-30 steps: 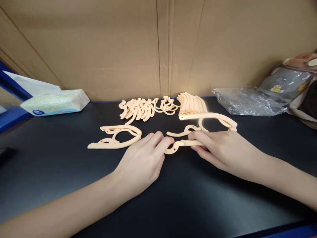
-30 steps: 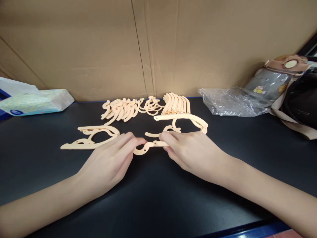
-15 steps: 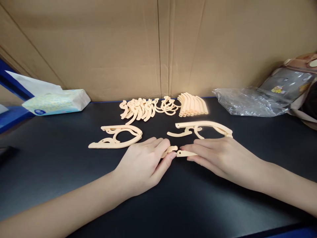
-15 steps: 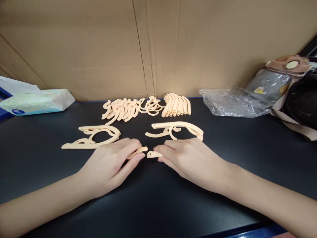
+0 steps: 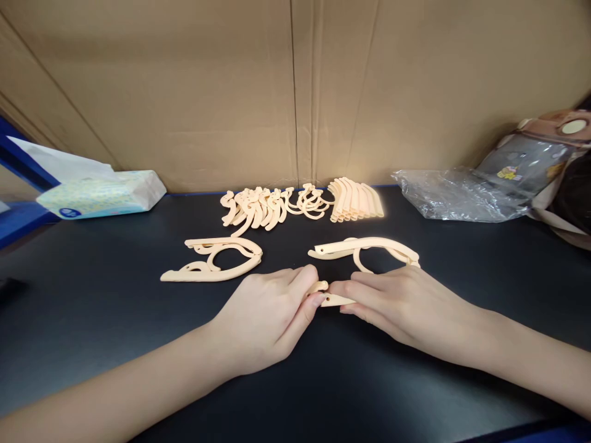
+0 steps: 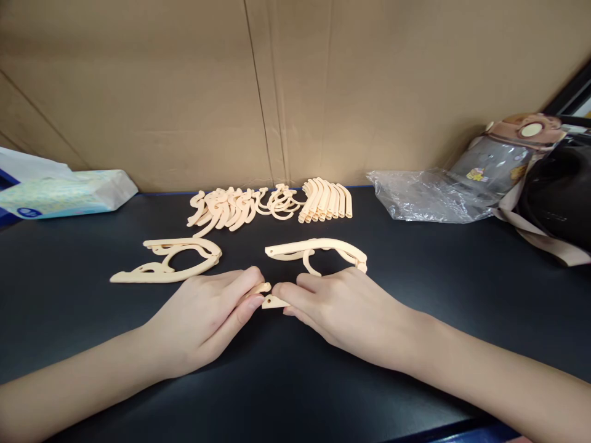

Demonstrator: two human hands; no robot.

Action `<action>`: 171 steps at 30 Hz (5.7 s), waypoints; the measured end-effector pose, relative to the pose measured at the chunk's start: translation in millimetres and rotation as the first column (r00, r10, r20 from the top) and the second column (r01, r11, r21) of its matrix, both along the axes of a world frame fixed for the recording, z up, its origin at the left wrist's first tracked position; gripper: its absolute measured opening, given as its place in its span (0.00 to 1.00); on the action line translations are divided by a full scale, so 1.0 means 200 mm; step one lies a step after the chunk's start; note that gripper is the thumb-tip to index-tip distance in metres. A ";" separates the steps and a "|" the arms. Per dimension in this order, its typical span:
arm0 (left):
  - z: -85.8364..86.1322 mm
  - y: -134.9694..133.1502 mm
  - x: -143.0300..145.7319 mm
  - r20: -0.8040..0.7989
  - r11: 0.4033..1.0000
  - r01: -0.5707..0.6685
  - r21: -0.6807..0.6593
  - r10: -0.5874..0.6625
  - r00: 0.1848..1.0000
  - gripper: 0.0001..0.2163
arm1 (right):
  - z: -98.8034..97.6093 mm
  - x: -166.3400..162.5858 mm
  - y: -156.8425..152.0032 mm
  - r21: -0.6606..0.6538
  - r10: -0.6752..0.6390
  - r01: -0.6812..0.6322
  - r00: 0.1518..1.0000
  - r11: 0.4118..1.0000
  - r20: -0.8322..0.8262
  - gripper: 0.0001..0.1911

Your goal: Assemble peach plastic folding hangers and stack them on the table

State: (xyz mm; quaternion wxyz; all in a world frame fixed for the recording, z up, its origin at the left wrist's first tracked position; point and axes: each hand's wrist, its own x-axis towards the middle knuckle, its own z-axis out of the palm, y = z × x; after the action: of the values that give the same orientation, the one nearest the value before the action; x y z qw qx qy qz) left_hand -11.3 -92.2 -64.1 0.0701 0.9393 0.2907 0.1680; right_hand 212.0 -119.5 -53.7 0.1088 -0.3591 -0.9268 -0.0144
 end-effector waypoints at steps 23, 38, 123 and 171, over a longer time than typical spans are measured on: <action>0.00 -0.01 0.01 -0.037 0.998 -0.043 0.054 0.045 0.998 0.14 | -0.02 0.00 0.01 0.216 0.032 -0.018 0.997 0.976 -0.064 0.13; -0.01 -0.01 0.00 0.050 1.000 0.021 0.010 -0.021 0.999 0.11 | 0.00 -0.01 0.00 0.251 0.054 -0.024 0.992 0.968 -0.114 0.12; 0.04 0.01 -0.01 -0.247 0.862 0.197 0.468 -0.086 0.965 0.16 | -0.02 0.01 0.02 -0.124 0.024 -0.034 0.997 0.992 -0.076 0.20; 0.02 -0.03 -0.01 -0.264 0.890 0.154 0.429 -0.040 0.964 0.15 | 0.09 0.08 0.06 0.232 0.022 0.043 0.962 0.972 -0.271 0.12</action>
State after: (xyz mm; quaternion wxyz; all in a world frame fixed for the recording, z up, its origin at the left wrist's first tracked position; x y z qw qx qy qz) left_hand -12.5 -97.6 -60.9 -0.1754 0.9572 0.2034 0.1075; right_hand 227.0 -107.8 -35.9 0.2766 -0.3470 -0.8930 -0.0753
